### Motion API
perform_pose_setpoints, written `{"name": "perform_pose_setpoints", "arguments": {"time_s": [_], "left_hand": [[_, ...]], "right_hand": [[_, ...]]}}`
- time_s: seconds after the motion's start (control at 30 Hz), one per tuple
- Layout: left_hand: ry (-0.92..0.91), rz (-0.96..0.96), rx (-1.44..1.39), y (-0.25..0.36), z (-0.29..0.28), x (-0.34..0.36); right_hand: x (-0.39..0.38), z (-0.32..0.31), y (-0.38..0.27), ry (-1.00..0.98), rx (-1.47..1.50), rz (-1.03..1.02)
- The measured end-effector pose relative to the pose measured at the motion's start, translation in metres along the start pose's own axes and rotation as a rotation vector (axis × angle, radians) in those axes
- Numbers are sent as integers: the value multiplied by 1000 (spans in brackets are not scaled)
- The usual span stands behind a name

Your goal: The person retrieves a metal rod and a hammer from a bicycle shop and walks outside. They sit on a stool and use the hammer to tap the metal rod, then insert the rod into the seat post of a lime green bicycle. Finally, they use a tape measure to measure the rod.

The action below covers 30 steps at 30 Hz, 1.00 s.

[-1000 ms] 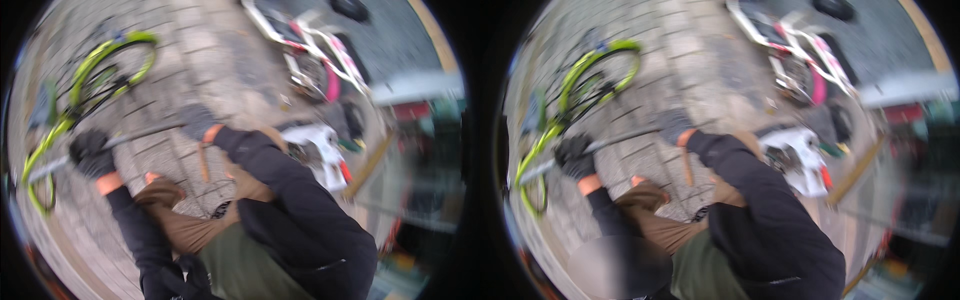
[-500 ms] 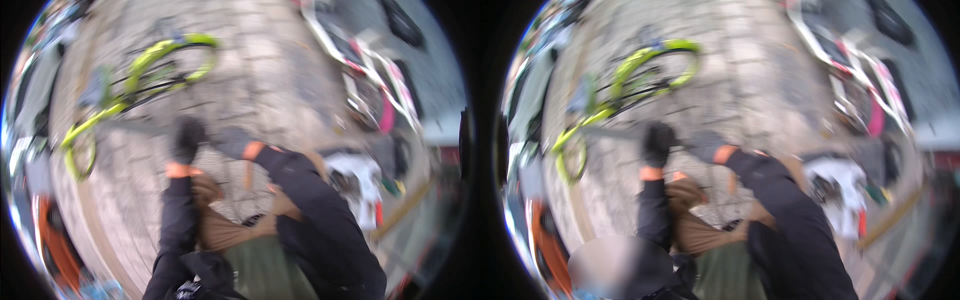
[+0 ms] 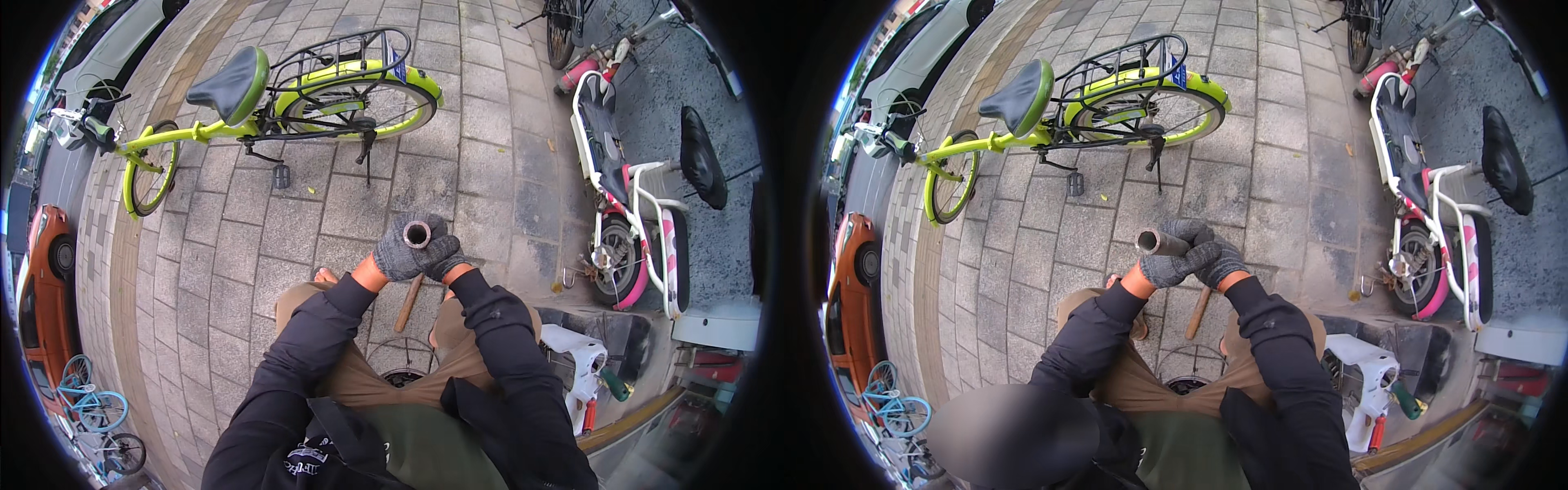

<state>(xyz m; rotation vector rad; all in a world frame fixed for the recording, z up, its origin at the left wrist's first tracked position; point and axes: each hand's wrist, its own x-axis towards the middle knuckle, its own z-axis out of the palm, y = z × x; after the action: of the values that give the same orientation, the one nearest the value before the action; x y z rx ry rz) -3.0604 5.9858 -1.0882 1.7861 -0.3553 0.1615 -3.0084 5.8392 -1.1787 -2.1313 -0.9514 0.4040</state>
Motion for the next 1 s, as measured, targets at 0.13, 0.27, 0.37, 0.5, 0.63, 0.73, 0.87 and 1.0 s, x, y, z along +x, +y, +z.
{"name": "perform_pose_setpoints", "arguments": {"time_s": [0.13,0.27,0.37,0.5,0.63,0.73,0.87,1.0], "left_hand": [[15,-51,-56,7,-5,-3],[21,-43,61,-17,1,-5],[68,25,206,-65,16,-13],[93,-318,-96,-21,-5,-19],[82,-382,44,-7,-29,-31],[117,-363,124,-8,-20,-13],[302,-468,-356,10,-31,-11],[612,-576,-640,-6,-40,3]], "right_hand": [[2,23,18,19,81,-37],[2,22,19,119,165,-83],[-10,3,17,131,33,-105],[-2,22,22,-31,-115,226],[9,46,22,197,-50,42],[-25,25,26,162,81,-12],[12,-6,-49,-80,-143,513],[12,11,-20,19,-211,447]]}}
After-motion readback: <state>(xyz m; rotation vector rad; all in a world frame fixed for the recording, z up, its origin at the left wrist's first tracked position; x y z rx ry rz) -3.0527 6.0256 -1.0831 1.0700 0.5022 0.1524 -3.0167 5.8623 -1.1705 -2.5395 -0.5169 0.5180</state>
